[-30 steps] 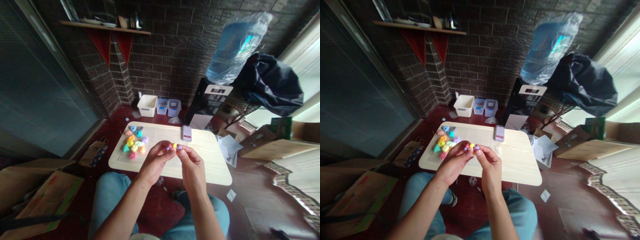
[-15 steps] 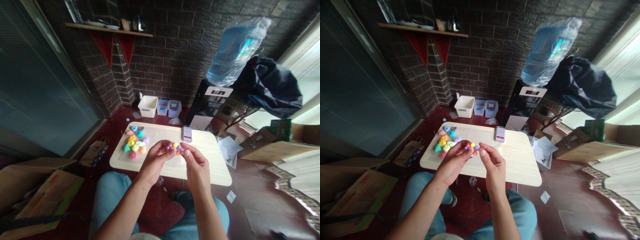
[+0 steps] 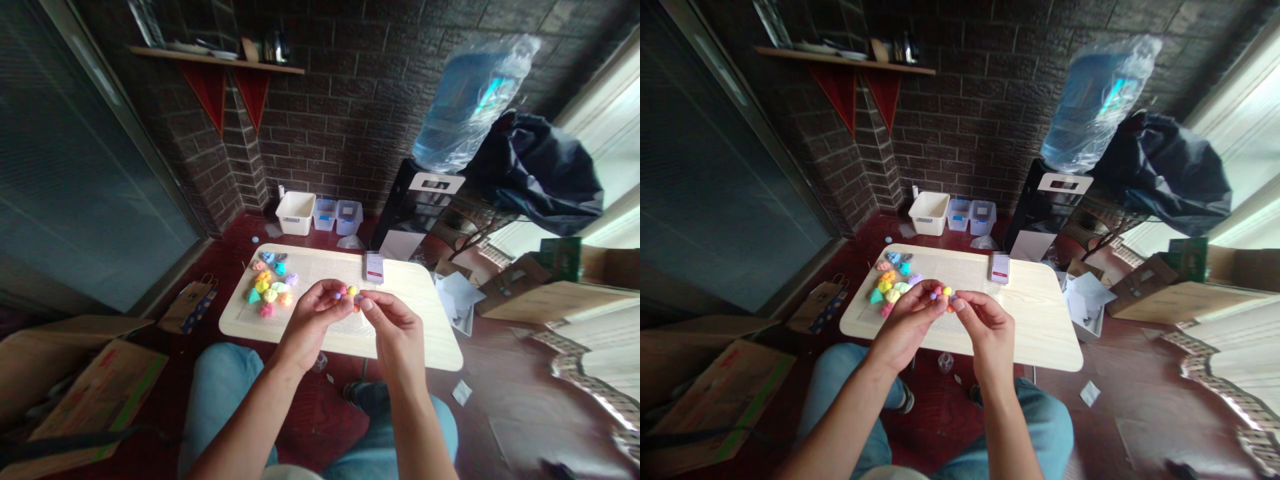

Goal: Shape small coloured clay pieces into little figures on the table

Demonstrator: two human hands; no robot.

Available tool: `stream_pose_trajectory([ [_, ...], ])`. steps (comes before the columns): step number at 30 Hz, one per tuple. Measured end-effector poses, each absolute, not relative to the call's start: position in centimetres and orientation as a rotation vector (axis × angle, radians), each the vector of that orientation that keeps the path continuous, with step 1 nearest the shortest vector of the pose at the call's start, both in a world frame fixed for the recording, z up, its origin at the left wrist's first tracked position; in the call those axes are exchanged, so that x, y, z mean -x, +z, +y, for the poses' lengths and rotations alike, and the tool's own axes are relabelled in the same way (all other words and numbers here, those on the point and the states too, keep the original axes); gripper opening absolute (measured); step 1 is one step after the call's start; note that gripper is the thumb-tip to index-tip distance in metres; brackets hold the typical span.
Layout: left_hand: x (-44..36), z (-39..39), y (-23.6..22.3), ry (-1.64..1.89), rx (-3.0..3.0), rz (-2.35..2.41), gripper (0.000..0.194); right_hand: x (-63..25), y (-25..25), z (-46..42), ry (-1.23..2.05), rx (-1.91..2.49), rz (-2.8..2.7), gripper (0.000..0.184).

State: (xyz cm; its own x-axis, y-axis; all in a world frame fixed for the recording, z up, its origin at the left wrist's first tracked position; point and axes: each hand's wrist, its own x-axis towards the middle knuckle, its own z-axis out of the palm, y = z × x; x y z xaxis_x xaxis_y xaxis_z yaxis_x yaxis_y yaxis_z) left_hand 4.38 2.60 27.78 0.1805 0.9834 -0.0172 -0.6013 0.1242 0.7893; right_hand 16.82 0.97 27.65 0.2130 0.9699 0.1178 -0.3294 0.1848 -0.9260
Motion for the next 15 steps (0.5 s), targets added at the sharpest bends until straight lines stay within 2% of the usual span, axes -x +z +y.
stream_pose_trajectory([
  [10, -4.07, 2.70, 28.07, 1.256, -0.806, 0.684, 0.026, -17.54, 27.38, 1.14, 1.010, 0.987, -0.916, 0.019],
  [15, -3.87, 2.46, 28.20, 1.224, -0.819, 0.669, 0.031, -17.64, 28.30, 1.56, 0.983, 0.960, -1.044, 0.012],
])
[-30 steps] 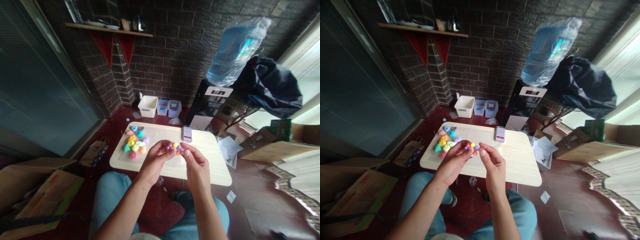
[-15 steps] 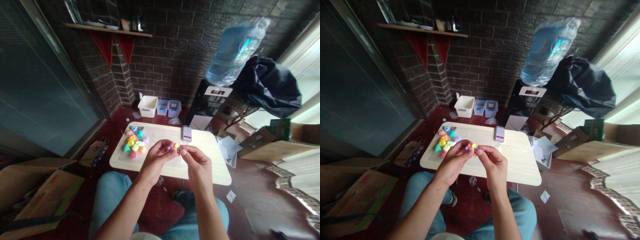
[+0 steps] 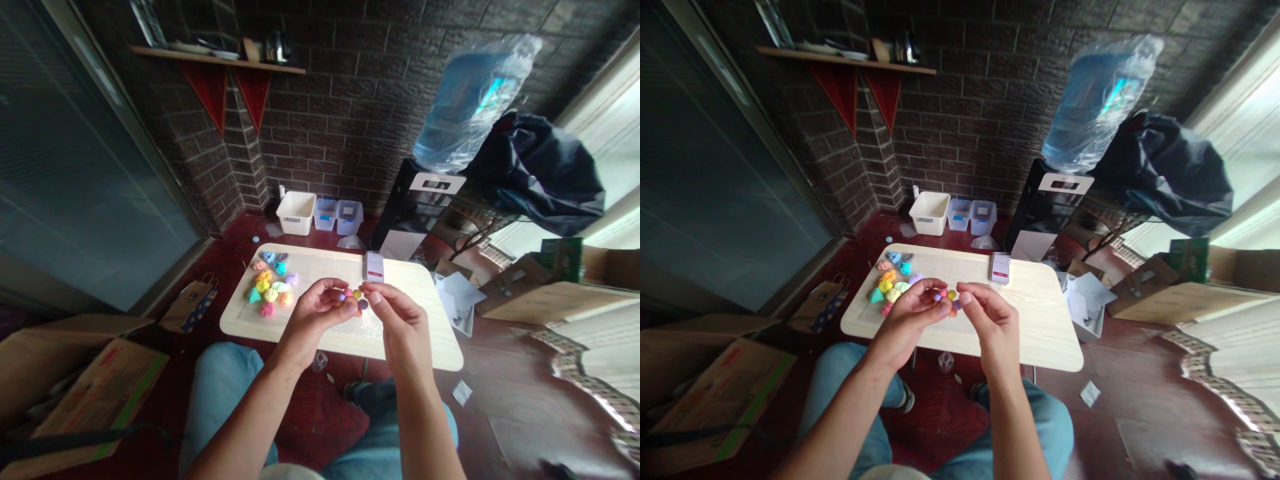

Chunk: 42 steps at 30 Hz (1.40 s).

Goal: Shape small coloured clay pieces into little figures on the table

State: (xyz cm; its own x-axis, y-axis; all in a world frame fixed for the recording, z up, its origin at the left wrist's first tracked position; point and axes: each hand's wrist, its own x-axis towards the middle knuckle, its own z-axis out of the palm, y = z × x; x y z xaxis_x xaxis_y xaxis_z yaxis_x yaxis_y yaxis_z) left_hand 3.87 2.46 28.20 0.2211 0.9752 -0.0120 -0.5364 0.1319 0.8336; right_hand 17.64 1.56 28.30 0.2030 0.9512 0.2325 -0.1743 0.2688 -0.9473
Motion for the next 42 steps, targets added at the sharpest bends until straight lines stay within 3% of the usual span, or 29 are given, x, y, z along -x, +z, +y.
stream_pose_trajectory([
  [22, -3.85, 2.01, 29.19, 1.240, -0.834, 0.697, 0.031, -17.37, 28.86, 1.04, 1.048, 0.986, -1.079, 0.006],
  [28, -3.86, 2.39, 28.81, 1.267, -0.879, 0.718, 0.026, -17.89, 28.34, 1.25, 1.077, 0.940, -0.990, 0.022],
  [36, -4.08, 2.42, 28.64, 1.313, -0.915, 0.801, 0.025, -17.23, 28.12, 1.21, 1.096, 0.965, -1.015, 0.012],
  [42, -4.08, 2.47, 28.75, 1.316, -0.925, 0.867, 0.027, -17.04, 27.93, 1.23, 1.123, 0.977, -0.957, 0.021],
])
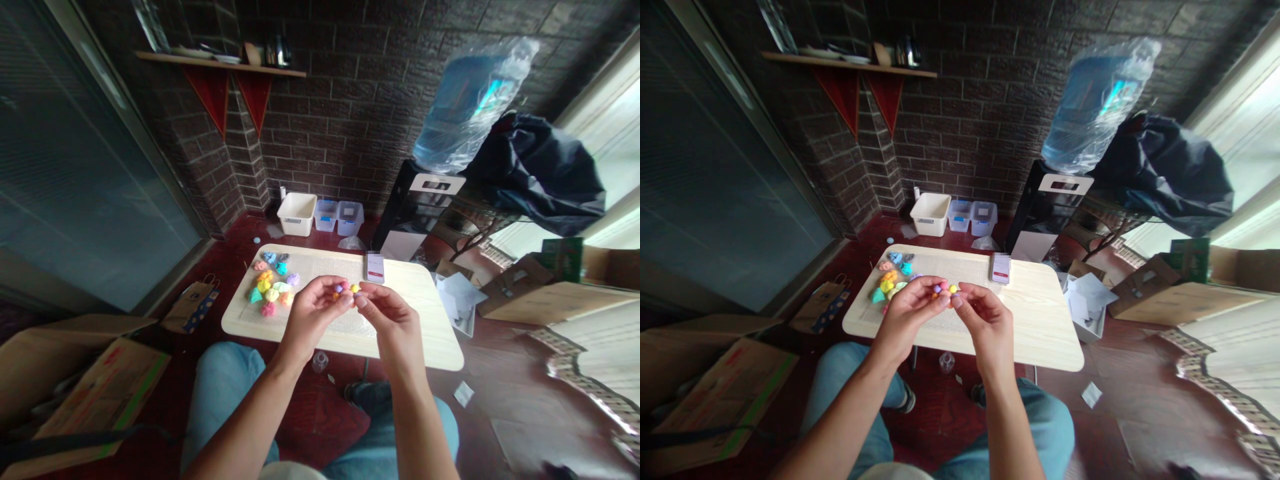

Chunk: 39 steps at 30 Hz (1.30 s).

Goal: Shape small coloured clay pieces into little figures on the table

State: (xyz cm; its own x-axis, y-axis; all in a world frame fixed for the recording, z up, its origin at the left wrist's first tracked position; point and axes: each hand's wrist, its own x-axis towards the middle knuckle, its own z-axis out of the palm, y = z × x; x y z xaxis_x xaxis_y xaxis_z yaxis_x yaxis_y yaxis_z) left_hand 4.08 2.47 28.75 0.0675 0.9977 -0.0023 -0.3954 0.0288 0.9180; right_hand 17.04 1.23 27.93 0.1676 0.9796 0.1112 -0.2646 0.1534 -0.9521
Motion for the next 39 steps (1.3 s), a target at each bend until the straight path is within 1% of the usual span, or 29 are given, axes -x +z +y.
stream_pose_trajectory([
  [4, -4.1, 2.7, 28.6, 1.320, -0.960, 0.878, 0.028, -17.0, 27.7, 1.3, 1.138, 0.974, -0.934, 0.026],
  [17, -3.7, 2.8, 28.3, 1.246, -0.947, 0.881, 0.038, -17.3, 26.8, 1.3, 1.170, 0.967, -0.903, 0.022],
  [22, -3.4, 2.9, 27.7, 1.217, -0.934, 0.892, 0.034, -16.9, 26.1, 1.6, 1.272, 0.910, -0.651, 0.024],
  [25, -3.3, 3.2, 27.2, 1.201, -0.863, 0.838, 0.036, -16.6, 25.3, 1.9, 1.389, 0.832, -0.494, 0.022],
  [27, -3.4, 3.3, 27.0, 1.205, -0.854, 0.825, 0.034, -16.2, 25.0, 2.0, 1.423, 0.797, -0.441, 0.020],
  [34, -4.0, 3.1, 27.2, 1.262, -0.873, 0.860, 0.032, -14.6, 25.0, 2.1, 1.374, 0.737, -0.363, 0.021],
  [39, -4.7, 3.2, 27.4, 1.412, -0.825, 0.838, 0.032, -13.4, 25.1, 2.1, 1.314, 0.703, -0.390, 0.018],
])
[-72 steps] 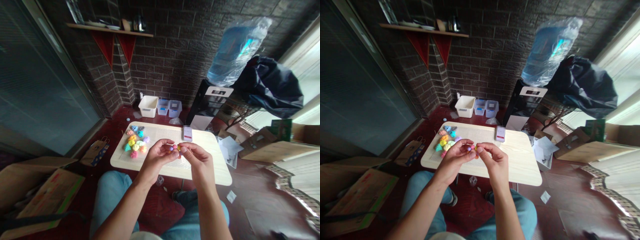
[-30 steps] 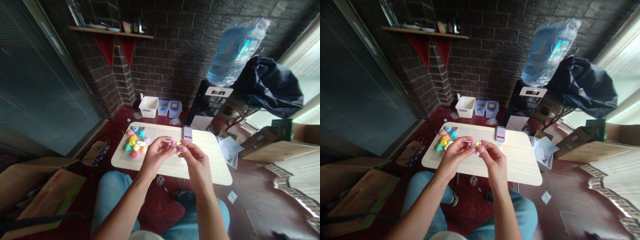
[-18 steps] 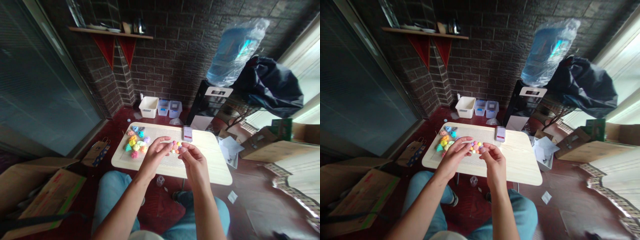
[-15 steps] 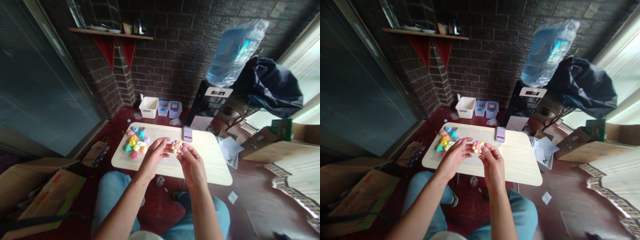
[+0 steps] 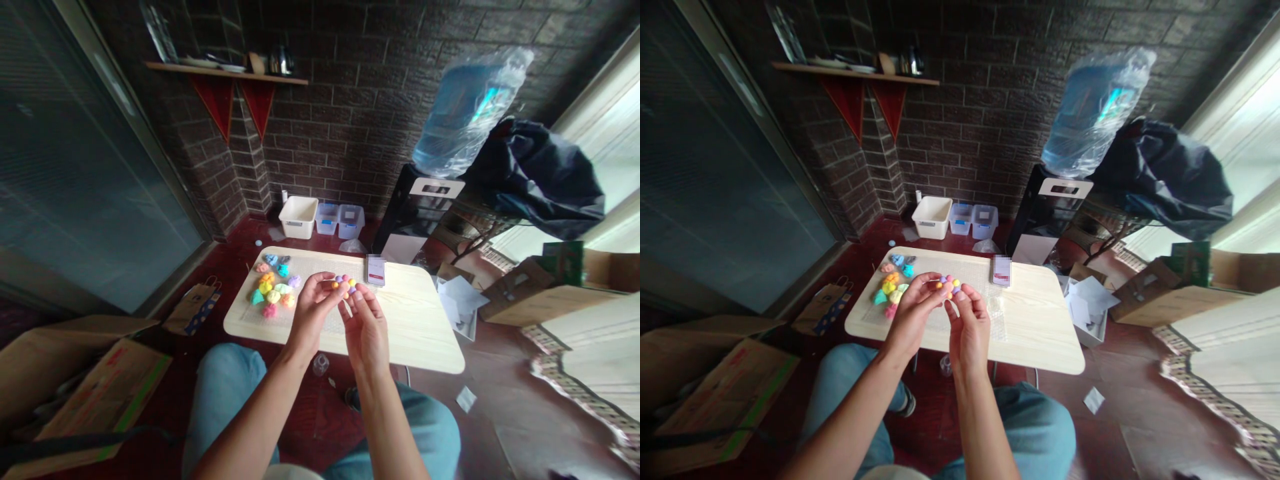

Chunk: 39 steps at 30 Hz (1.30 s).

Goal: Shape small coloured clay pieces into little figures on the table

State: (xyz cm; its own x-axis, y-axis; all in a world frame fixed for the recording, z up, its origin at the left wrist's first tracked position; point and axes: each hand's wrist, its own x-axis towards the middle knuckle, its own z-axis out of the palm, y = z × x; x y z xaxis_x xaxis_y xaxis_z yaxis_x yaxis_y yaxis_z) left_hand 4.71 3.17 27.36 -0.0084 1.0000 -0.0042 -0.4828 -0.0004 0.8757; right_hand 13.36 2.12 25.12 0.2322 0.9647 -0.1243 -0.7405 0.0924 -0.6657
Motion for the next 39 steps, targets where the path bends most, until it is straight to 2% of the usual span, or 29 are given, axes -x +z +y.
stream_pose_trajectory([
  [5, -4.4, 3.2, 27.4, 1.470, -0.834, 0.861, 0.033, -13.2, 25.3, 1.9, 1.324, 0.700, -0.439, 0.019],
  [9, -3.7, 3.3, 27.5, 1.470, -0.888, 0.864, 0.037, -13.4, 25.4, 1.8, 1.332, 0.711, -0.473, 0.027],
  [17, -2.6, 3.5, 27.4, 1.372, -1.017, 0.922, 0.043, -13.3, 25.6, 2.0, 1.208, 0.780, -0.689, 0.040],
  [29, -1.1, 3.8, 27.5, 1.213, -1.127, 0.914, 0.044, -14.0, 25.5, 2.3, 1.248, 0.795, -0.865, 0.051],
  [39, -1.0, 3.7, 27.6, 1.161, -1.074, 0.903, 0.041, -14.4, 25.3, 2.4, 1.208, 0.810, -0.972, 0.052],
])
